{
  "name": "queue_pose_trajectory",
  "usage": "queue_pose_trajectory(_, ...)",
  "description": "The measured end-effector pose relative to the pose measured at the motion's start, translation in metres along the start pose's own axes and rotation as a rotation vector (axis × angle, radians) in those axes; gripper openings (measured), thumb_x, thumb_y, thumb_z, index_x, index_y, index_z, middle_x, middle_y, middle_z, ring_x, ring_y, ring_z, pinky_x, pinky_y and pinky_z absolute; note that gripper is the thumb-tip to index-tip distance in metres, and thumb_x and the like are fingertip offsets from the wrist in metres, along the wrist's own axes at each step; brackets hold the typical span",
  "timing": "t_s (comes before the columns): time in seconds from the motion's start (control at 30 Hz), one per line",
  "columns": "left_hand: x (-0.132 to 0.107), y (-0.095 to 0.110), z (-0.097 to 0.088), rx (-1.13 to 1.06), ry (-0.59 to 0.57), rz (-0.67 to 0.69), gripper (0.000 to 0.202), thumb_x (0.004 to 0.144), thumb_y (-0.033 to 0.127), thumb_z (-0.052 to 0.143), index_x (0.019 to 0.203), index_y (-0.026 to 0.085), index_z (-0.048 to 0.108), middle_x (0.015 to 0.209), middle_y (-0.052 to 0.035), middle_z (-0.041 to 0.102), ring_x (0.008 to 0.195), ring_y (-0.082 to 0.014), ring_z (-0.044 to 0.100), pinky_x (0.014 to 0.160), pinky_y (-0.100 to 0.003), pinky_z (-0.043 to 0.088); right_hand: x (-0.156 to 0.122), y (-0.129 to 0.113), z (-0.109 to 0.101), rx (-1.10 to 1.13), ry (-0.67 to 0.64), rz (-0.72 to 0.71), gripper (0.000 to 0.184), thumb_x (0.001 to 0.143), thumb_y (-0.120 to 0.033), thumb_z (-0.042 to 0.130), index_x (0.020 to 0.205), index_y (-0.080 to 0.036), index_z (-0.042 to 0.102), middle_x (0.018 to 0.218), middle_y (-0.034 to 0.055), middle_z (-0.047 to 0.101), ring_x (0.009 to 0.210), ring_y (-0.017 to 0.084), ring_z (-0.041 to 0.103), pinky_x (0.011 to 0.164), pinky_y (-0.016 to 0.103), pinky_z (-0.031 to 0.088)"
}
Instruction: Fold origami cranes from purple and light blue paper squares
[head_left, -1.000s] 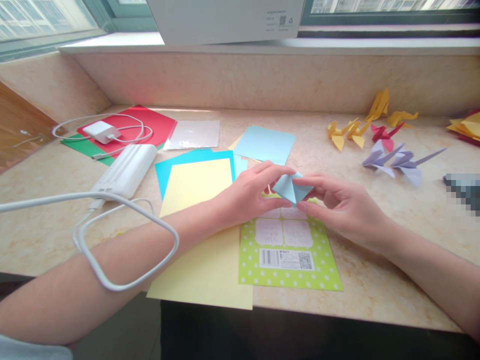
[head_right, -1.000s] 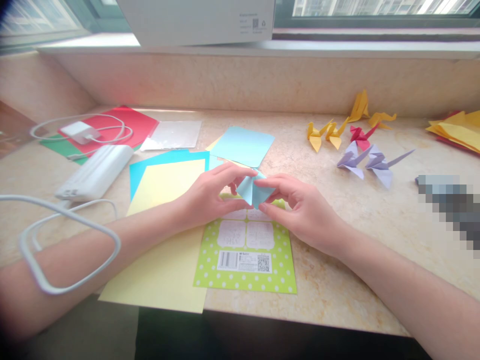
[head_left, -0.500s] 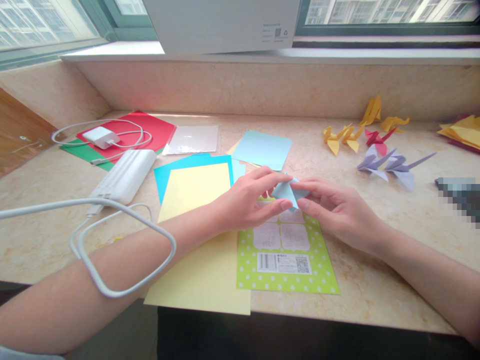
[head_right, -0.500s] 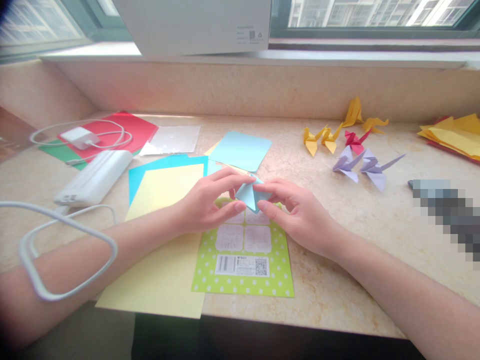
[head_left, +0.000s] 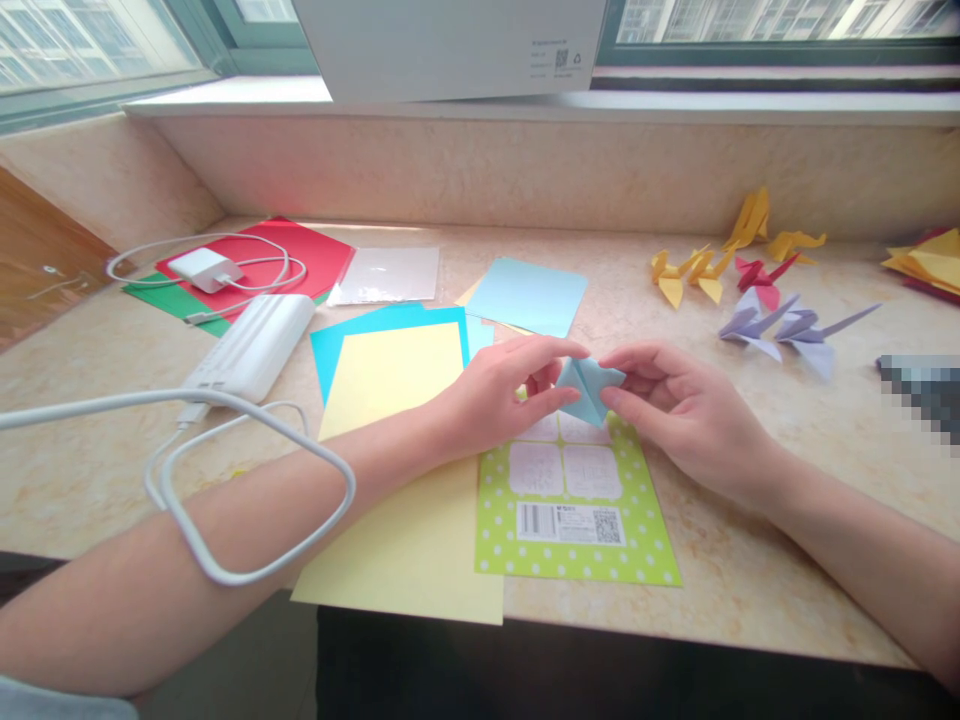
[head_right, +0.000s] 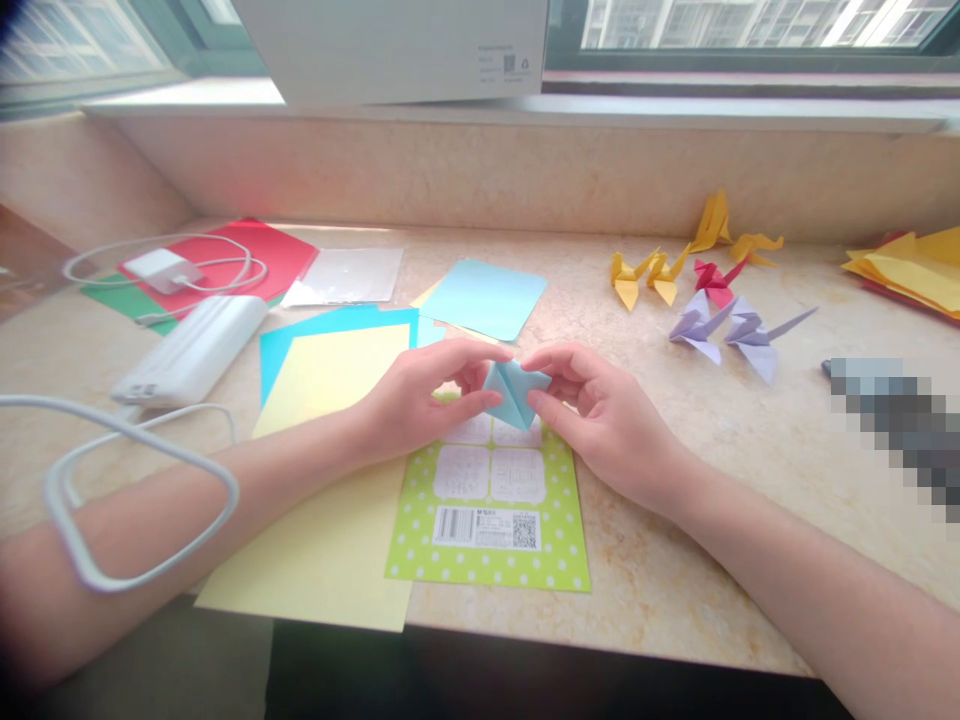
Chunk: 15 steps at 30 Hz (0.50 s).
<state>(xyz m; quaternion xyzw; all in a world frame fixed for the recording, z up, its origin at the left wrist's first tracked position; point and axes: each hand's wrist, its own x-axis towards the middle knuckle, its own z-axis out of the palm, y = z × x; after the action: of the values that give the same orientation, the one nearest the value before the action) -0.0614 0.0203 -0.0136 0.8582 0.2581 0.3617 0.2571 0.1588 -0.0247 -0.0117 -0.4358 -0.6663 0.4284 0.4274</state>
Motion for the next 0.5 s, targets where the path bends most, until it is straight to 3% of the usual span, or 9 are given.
queue_pose_trajectory(0.3, 0.0006, 0.0027, -0.0022, 0.002, 0.006, -0.017, 0.019, 0.092, 0.021, 0.059, 0.108, 0.015, 0.064, 0.077, -0.0010, 0.062, 0.070, -0.0102, 0.058, 0.069, -0.024, 0.052, -0.0017, -0.0004, -0.0005, -0.095, -0.013, 0.023, 0.017, 0.089, -0.033, 0.067, 0.105, -0.027, 0.066, 0.097, 0.0011, 0.073, 0.075, 0.015, 0.070, 0.069, 0.030, 0.060)
queue_pose_trajectory(0.5, 0.0000, 0.0020, -0.0011, 0.018, 0.007, -0.011, 0.018, 0.092, 0.019, 0.058, 0.108, 0.014, 0.064, 0.077, -0.0006, 0.062, 0.069, -0.0095, 0.057, 0.067, -0.022, 0.051, -0.0028, -0.0002, -0.0010, -0.086, -0.026, 0.027, 0.020, 0.088, -0.033, 0.068, 0.108, -0.028, 0.068, 0.098, 0.0008, 0.074, 0.083, 0.017, 0.071, 0.074, 0.031, 0.060)
